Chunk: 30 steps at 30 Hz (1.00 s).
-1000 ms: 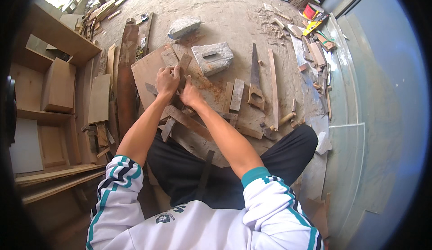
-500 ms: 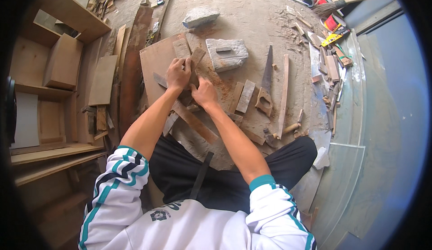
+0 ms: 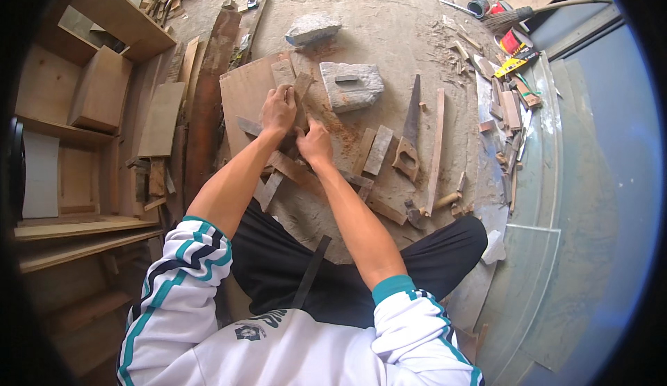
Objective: The person sits on the floor and uses a hand saw to cut a small piece of wood clamped to a makeshift workbench. They adjust the wood and saw multiple times to complete the cut, then separate the pieces.
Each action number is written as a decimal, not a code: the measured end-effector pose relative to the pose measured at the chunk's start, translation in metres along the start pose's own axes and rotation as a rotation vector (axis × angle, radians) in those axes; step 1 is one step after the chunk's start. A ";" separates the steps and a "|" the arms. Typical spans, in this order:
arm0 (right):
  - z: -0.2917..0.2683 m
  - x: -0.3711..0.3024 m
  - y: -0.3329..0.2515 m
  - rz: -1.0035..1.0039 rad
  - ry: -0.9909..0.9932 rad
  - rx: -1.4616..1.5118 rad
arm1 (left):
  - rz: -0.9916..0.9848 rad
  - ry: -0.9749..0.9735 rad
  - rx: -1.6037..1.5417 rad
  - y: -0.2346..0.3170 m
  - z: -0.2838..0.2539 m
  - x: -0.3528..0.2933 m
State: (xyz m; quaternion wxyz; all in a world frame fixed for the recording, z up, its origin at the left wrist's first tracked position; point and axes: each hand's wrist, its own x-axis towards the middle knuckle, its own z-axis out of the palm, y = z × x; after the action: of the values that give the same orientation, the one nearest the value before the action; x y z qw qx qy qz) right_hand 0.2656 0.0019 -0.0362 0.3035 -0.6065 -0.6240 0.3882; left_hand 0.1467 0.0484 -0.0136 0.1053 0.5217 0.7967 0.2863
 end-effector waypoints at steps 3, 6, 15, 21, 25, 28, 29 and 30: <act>-0.003 0.004 0.003 -0.004 -0.015 0.005 | 0.005 -0.030 0.031 0.009 -0.001 0.002; -0.008 0.000 -0.003 0.024 -0.076 -0.014 | 0.024 0.002 0.020 0.007 0.001 0.001; -0.010 0.005 0.002 -0.002 -0.122 0.037 | -0.018 0.058 0.032 0.012 0.000 0.002; -0.054 0.036 0.042 -0.073 -0.319 0.052 | -0.024 0.065 0.027 0.008 0.006 0.003; -0.136 0.056 0.127 0.094 -0.214 -0.204 | -0.039 0.089 0.040 0.002 -0.004 -0.001; -0.178 0.044 0.192 0.509 -0.346 -0.649 | -0.015 0.113 0.043 0.010 0.001 0.000; -0.174 0.042 0.212 0.533 -0.408 -0.718 | -0.004 0.122 0.046 0.010 0.001 -0.001; -0.170 0.035 0.247 0.574 -0.449 -0.794 | -0.002 0.109 0.030 0.018 0.005 0.001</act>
State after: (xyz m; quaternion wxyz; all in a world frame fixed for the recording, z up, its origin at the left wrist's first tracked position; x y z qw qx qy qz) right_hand 0.5362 0.0474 -0.1625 -0.2083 -0.7229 -0.5813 0.3101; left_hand 0.1624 0.0564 -0.0078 0.0544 0.5063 0.8058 0.3022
